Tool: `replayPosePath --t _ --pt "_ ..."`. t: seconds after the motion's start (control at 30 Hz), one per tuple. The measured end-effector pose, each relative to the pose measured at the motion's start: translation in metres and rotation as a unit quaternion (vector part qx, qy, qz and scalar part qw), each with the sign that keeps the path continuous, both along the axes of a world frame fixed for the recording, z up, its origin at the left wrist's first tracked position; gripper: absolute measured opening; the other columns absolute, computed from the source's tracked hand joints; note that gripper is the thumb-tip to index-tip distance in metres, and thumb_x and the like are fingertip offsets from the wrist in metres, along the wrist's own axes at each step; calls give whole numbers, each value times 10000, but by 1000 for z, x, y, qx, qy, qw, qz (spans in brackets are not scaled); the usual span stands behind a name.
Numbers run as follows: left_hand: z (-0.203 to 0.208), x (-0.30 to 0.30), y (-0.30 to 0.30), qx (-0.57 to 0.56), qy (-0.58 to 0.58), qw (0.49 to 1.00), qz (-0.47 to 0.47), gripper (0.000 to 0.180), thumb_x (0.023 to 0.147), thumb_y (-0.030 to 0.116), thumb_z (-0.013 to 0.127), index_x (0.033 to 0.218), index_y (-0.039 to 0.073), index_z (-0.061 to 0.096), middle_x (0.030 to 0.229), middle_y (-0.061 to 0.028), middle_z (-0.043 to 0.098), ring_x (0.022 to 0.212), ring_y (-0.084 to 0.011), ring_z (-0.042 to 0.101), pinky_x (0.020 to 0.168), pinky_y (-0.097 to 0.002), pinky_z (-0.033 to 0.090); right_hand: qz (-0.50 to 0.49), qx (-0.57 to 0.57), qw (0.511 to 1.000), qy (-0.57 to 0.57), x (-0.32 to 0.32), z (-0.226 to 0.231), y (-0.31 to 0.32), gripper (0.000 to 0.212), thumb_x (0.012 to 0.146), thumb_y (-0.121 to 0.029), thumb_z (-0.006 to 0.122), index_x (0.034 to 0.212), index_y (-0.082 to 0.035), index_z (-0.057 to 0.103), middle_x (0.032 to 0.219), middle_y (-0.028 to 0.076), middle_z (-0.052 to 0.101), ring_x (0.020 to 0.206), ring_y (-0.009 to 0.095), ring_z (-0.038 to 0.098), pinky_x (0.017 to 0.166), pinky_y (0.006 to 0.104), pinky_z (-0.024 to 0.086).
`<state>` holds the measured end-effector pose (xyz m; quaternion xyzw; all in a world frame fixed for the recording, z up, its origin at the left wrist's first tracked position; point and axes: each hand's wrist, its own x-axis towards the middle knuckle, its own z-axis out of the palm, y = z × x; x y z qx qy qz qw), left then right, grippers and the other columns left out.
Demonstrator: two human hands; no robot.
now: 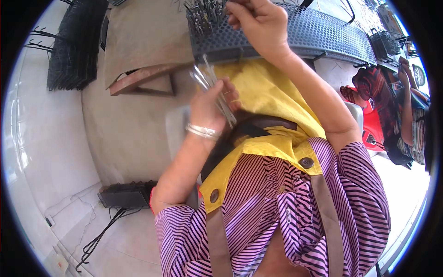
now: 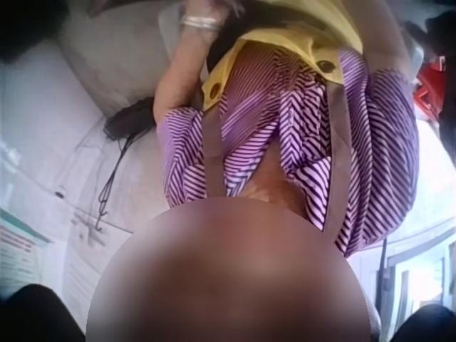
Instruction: Inserting thin metal pins into a perforated plate one by one.
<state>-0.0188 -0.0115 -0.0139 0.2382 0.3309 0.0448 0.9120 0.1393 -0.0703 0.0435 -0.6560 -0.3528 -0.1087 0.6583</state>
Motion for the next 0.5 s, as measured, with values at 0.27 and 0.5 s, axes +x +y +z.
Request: replayPosePath --t 0.27,0.5 --pt "2 -1 -1 -26 -21 999 -7 149 828 125 499 917 12 536 759 -98 559 671 -223 548 551 -345 458 117 -72 978 -159 10 -27 11 79 719 -30 590 793 -18 568 582 116 566 503 211 575 473 272 459" --pt "-2 -1 3 -43 -27 999 -19 165 819 133 517 927 9 535 766 -90 559 669 -223 550 559 -350 461 51 -287 912 -288 18 -13 30 58 790 -20 547 742 12 547 533 46 530 431 81 491 402 236 396"
